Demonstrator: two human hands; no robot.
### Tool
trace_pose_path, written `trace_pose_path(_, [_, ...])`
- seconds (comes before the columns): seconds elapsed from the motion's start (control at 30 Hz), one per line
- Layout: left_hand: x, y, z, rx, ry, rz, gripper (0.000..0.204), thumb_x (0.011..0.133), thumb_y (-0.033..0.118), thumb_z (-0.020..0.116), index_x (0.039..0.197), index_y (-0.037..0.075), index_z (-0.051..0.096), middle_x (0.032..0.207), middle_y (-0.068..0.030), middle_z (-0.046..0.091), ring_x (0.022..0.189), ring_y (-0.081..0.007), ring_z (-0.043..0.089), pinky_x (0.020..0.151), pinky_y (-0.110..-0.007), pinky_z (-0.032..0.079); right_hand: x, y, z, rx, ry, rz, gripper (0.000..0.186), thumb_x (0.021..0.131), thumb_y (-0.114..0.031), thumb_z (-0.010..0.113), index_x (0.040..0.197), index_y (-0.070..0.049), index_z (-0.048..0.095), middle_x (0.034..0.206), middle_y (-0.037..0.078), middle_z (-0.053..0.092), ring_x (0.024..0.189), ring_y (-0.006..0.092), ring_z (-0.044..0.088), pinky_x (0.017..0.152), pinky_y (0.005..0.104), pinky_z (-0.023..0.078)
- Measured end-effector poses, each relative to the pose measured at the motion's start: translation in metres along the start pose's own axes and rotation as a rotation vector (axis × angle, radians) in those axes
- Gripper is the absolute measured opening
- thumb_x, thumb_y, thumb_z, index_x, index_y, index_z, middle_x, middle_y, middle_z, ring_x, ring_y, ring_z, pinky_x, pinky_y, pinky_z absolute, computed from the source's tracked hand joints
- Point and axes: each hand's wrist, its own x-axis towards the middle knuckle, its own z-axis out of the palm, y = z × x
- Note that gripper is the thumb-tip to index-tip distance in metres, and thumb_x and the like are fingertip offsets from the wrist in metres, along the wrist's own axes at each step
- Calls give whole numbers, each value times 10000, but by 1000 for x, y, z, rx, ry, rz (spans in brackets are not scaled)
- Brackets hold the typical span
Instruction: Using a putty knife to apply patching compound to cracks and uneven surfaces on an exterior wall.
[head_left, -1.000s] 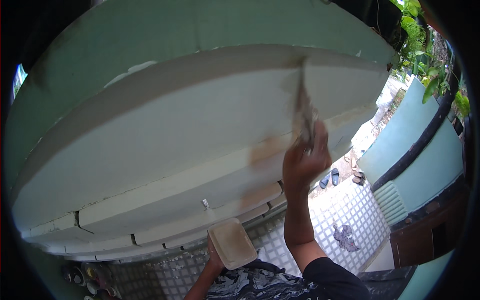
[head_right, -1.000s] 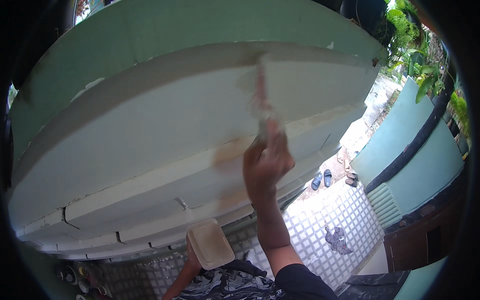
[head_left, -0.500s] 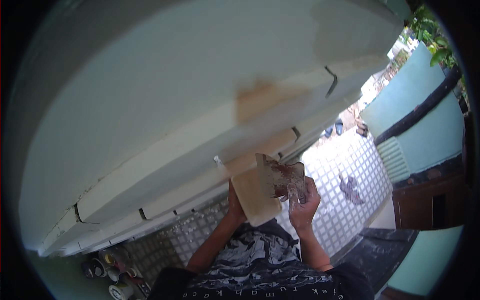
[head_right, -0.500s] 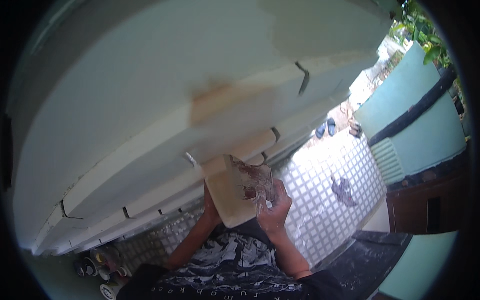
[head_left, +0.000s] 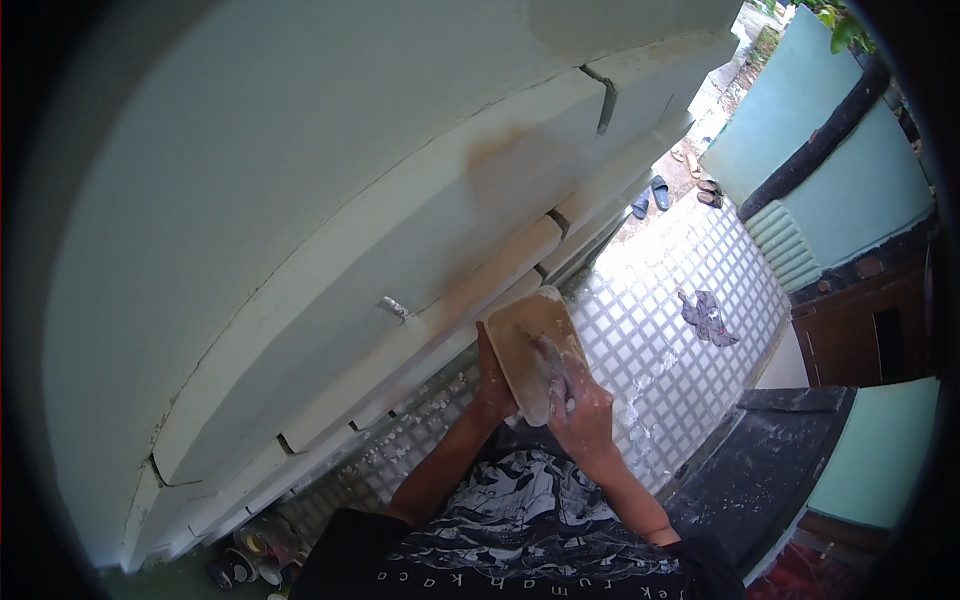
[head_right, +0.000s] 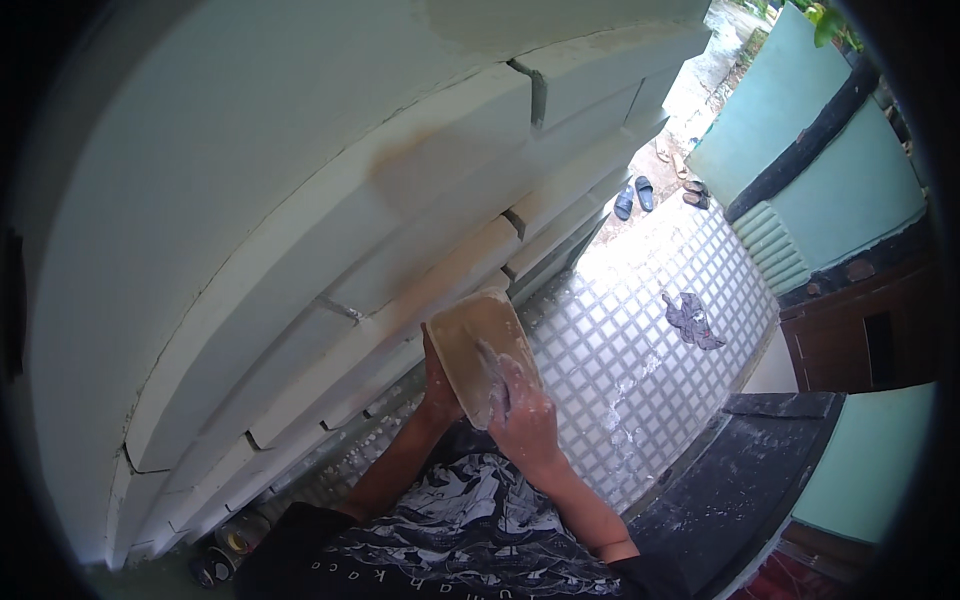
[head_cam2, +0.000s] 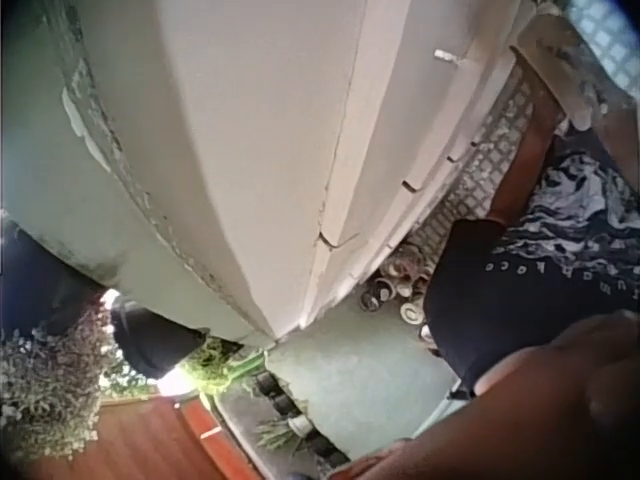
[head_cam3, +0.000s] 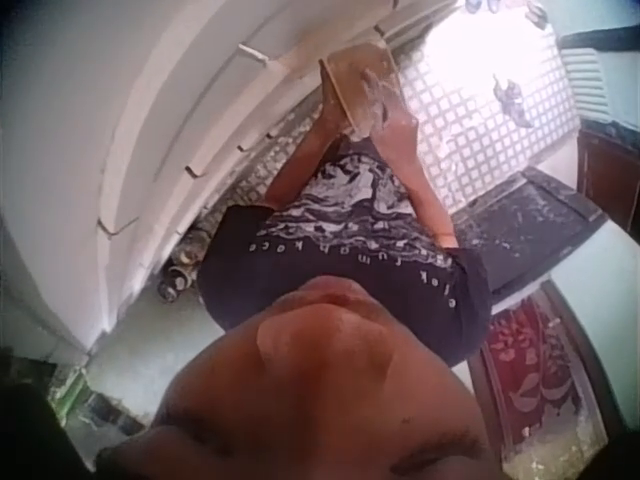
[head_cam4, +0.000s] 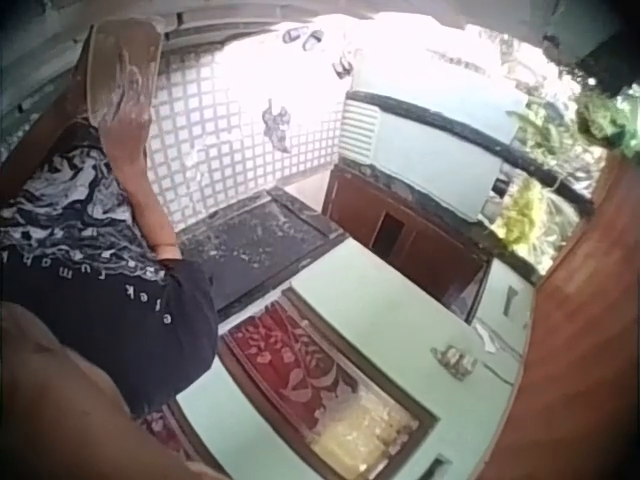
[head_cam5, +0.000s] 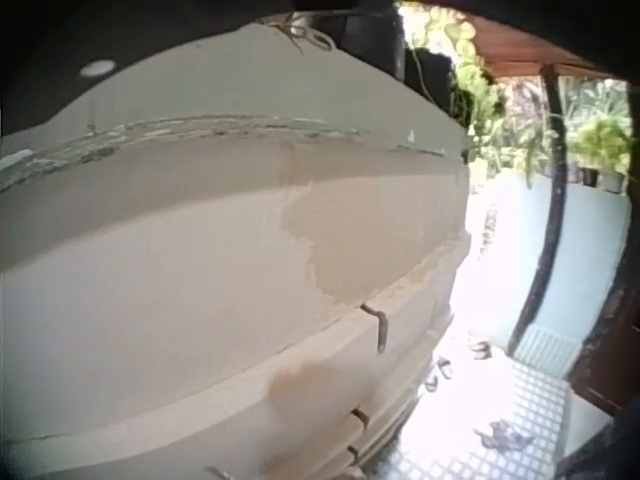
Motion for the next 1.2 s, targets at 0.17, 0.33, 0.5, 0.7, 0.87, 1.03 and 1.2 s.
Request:
trace_pose_path(0.17, [11, -4, 14, -44, 61, 27, 900, 828, 789, 281, 1404, 101, 349, 1308, -136, 503, 1163, -290, 537, 980, -446, 458, 12, 5, 0, 69, -53, -239, 363, 823, -26, 556, 1176, 53, 526, 1043, 250, 611, 857, 401, 631, 713, 455, 516])
trace_pose_path(0.33, [23, -9, 20, -3, 225, 88, 891, 822, 797, 286, 1376, 107, 388, 1269, -136, 532, 1107, -293, 569, 936, -437, 487, 34, 28, -4, 141, -111, -243, 377, 814, -35, 562, 1182, 45, 537, 1065, 257, 615, 909, 430, 619, 791, 442, 506])
trace_pose_path(0.5, [37, -21, 16, -44, 243, 168, 909, 816, 807, 270, 1349, 87, 424, 1223, -145, 559, 1061, -296, 592, 895, -433, 509, 61, 57, -8, 165, -199, -255, 383, 816, -17, 542, 1192, 53, 520, 1048, 251, 621, 931, 368, 645, 828, 396, 497])
trace_pose_path(0.7, [45, -37, 11, -51, 248, 261, 974, 802, 825, 244, 1349, 38, 416, 1255, -178, 541, 1110, -305, 574, 935, -445, 491, 98, 107, 2, 768, -493, 68, 355, 875, -83, 548, 1204, 44, 510, 1088, 93, 620, 996, 160, 584, 869, 280, 457])
trace_pose_path(0.87, [36, -45, 17, -56, 310, 394, 970, 801, 821, 266, 1376, 49, 385, 1298, -179, 514, 1152, -315, 552, 974, -457, 469, 112, 99, -2, 1206, -701, 302, 439, 861, -130, 593, 1252, 43, 492, 1138, 106, 617, 1046, 164, 589, 923, 290, 458])
trace_pose_path(1.03, [26, -56, 9, -123, 322, 522, 909, 822, 793, 285, 1400, 96, 364, 1340, -138, 494, 1198, -309, 517, 1012, -467, 433, 121, 106, 1, 1535, -773, 472, 535, 846, -181, 633, 1296, 46, 455, 1205, 119, 595, 1091, 201, 594, 960, 313, 471])
trace_pose_path(1.2, [4, -75, -9, -84, 368, 530, 799, 866, 736, 301, 1400, 146, 373, 1337, -87, 505, 1222, -271, 504, 1025, -457, 422, 120, 104, -19, 1648, -821, 466, 534, 844, -141, 658, 1307, 13, 442, 1226, 88, 573, 1081, 181, 600, 915, 307, 509])
